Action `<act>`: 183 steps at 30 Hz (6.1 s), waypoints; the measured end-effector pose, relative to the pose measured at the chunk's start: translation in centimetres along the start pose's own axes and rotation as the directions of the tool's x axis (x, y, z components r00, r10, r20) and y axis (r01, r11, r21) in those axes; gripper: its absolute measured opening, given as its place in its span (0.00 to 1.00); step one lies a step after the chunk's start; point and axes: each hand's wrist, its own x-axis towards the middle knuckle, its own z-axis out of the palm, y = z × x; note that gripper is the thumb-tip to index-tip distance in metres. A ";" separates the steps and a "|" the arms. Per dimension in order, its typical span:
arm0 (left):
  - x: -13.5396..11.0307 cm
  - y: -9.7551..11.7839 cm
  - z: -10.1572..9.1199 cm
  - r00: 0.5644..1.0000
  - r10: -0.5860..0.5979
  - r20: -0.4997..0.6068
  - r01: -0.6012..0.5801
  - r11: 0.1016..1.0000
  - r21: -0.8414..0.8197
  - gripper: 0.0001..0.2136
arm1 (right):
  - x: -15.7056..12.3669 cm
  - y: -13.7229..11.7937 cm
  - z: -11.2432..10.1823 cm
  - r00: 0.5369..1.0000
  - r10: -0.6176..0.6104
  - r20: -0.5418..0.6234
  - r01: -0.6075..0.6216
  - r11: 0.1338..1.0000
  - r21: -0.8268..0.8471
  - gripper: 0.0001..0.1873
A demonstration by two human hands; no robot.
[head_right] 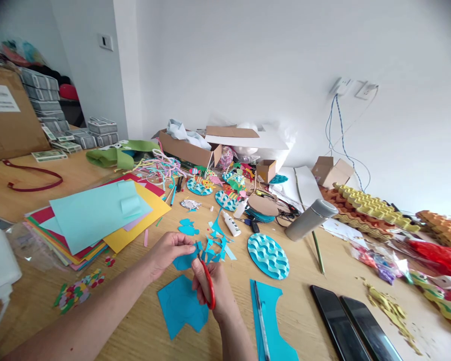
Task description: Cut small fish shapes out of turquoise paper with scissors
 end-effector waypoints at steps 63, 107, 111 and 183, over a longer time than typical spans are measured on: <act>-0.3 0.4 0.0 0.999 -0.033 0.017 0.033 0.999 -0.008 0.10 | -0.1 0.2 0.4 1.000 0.002 0.002 -0.002 0.998 0.070 0.35; 0.1 -0.3 0.2 0.993 -0.103 -0.058 0.088 0.971 -0.224 0.21 | 0.6 -0.6 -0.1 0.950 -0.146 -0.277 0.195 0.968 0.158 0.18; -0.2 -0.3 0.6 0.994 0.019 -0.105 -0.037 0.984 -0.175 0.26 | 0.5 -0.7 0.0 0.936 -0.161 -0.313 0.220 0.962 0.163 0.19; -0.5 0.1 1.5 0.969 0.021 -0.246 -0.082 0.967 -0.242 0.11 | 0.5 0.3 0.6 0.998 -0.004 -0.056 0.000 0.998 -0.066 0.36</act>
